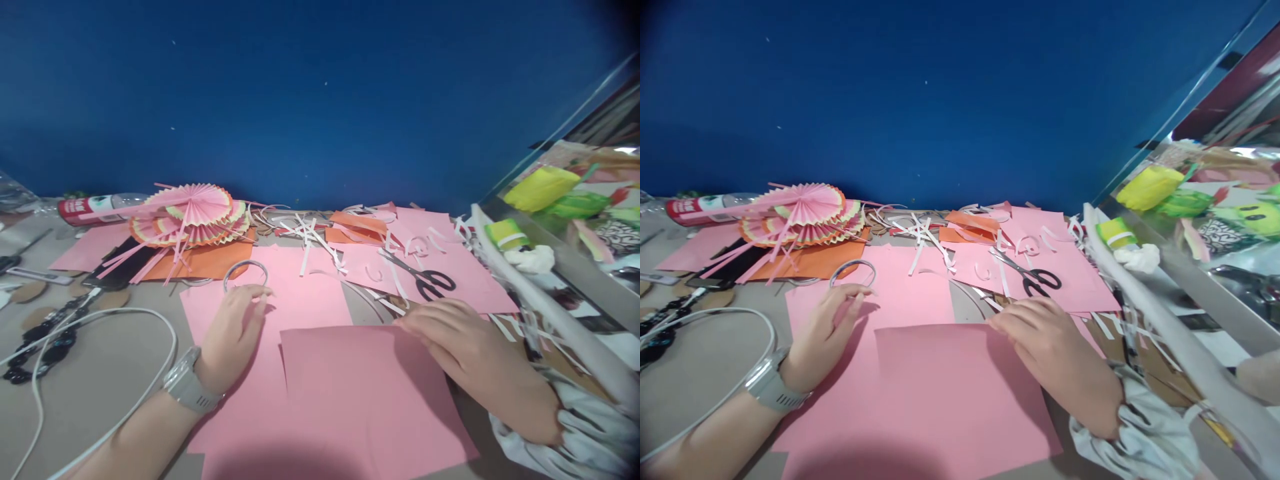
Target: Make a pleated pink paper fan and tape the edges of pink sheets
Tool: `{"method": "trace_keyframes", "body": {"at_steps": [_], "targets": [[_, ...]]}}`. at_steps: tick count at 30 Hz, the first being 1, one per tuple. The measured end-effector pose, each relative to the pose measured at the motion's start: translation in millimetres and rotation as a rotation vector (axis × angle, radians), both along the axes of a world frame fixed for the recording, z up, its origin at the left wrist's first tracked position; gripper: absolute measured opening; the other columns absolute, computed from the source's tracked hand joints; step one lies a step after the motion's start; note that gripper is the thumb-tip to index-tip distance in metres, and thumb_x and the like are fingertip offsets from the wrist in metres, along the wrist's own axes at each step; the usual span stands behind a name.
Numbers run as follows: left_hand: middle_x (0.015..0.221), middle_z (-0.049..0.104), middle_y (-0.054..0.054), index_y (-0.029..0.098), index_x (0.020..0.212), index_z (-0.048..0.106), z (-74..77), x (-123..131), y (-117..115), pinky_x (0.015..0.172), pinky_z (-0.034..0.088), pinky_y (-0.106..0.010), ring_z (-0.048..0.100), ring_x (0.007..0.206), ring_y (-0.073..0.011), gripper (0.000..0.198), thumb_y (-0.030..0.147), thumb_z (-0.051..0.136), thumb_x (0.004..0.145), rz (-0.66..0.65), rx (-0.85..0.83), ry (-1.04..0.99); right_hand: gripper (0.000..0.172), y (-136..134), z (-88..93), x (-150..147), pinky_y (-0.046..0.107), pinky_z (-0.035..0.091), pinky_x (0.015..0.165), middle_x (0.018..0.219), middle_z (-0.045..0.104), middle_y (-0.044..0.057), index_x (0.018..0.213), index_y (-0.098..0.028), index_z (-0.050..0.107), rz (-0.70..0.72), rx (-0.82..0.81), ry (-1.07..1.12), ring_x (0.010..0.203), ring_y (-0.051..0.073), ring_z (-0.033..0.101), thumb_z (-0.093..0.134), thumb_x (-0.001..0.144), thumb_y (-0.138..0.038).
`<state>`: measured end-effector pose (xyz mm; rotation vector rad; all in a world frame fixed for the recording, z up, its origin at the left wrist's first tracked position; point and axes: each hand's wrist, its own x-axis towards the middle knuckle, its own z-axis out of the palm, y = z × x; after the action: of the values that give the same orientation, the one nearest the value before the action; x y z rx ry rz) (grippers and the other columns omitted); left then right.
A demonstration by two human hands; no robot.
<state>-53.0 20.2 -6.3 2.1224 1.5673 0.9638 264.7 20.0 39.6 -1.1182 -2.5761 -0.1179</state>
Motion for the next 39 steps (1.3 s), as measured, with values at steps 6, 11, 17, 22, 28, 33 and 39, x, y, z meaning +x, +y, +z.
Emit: {"method": "trace_keyframes", "body": {"at_steps": [6, 11, 17, 22, 28, 33, 39], "targets": [[0.078, 0.064, -0.002, 0.020, 0.088, 0.059, 6.7, 15.0, -11.7, 0.068, 0.044, -0.026, 0.058, 0.072, -0.0150, 0.017, 0.031, 0.046, 0.088, -0.245, -0.234, 0.024, 0.019, 15.0, -3.0, -34.6, 0.039, 0.038, 0.087, 0.096, 0.066, 0.003, 0.099, -0.021, 0.059, -0.058, -0.112, 0.023, 0.092, 0.019, 0.057, 0.043, 0.089, -0.021], [0.073, 0.063, -0.001, 0.020, 0.084, 0.058, 7.2, 17.6, -11.8, 0.063, 0.041, -0.024, 0.056, 0.067, -0.0138, 0.021, 0.029, 0.040, 0.091, -0.200, -0.233, 0.047, 0.025, 19.9, -6.5, -91.5, 0.041, 0.026, 0.099, 0.095, 0.067, 0.001, 0.101, -0.022, 0.059, 0.077, -0.189, -0.046, 0.093, 0.017, 0.057, 0.043, 0.086, -0.009], [0.066, 0.057, 0.002, 0.020, 0.077, 0.052, 8.0, 17.1, -9.9, 0.059, 0.038, -0.023, 0.052, 0.062, -0.0120, 0.024, 0.030, 0.036, 0.093, -0.155, -0.250, 0.053, 0.019, 28.5, -1.9, -105.6, 0.039, 0.029, 0.092, 0.084, 0.067, 0.001, 0.087, -0.020, 0.063, 0.122, -0.259, -0.052, 0.087, 0.017, 0.057, 0.047, 0.083, -0.010], [0.067, 0.058, 0.002, 0.020, 0.078, 0.054, 8.8, 17.3, -8.0, 0.060, 0.038, -0.023, 0.052, 0.062, -0.0130, 0.024, 0.030, 0.038, 0.092, -0.175, -0.279, 0.069, 0.019, 35.5, -2.7, -69.8, 0.038, 0.031, 0.089, 0.083, 0.066, 0.002, 0.086, -0.019, 0.063, 0.063, -0.294, -0.006, 0.085, 0.017, 0.056, 0.043, 0.088, -0.017], [0.068, 0.059, 0.001, 0.020, 0.079, 0.055, 8.4, 17.7, -6.9, 0.062, 0.039, -0.024, 0.053, 0.064, -0.0136, 0.025, 0.030, 0.037, 0.092, -0.189, -0.286, 0.080, 0.019, 37.2, -3.9, -30.8, 0.038, 0.036, 0.084, 0.080, 0.065, 0.003, 0.082, -0.020, 0.061, -0.036, -0.306, 0.056, 0.080, 0.018, 0.057, 0.043, 0.088, -0.023], [0.069, 0.060, 0.001, 0.020, 0.080, 0.055, 8.5, 18.5, -6.5, 0.062, 0.039, -0.023, 0.054, 0.065, -0.0132, 0.024, 0.031, 0.038, 0.092, -0.205, -0.287, 0.079, 0.021, 37.0, -3.7, -13.2, 0.037, 0.039, 0.083, 0.088, 0.065, 0.003, 0.086, -0.022, 0.061, -0.134, -0.374, 0.129, 0.086, 0.020, 0.057, 0.042, 0.089, -0.030], [0.069, 0.060, 0.001, 0.020, 0.079, 0.056, 8.2, 17.4, -8.4, 0.062, 0.039, -0.024, 0.054, 0.065, -0.0135, 0.024, 0.030, 0.039, 0.092, -0.211, -0.295, 0.072, 0.024, 32.5, -10.8, -7.8, 0.034, 0.045, 0.076, 0.094, 0.065, 0.005, 0.090, -0.022, 0.062, -0.235, -0.458, 0.242, 0.088, 0.021, 0.059, 0.041, 0.088, -0.034]]}}
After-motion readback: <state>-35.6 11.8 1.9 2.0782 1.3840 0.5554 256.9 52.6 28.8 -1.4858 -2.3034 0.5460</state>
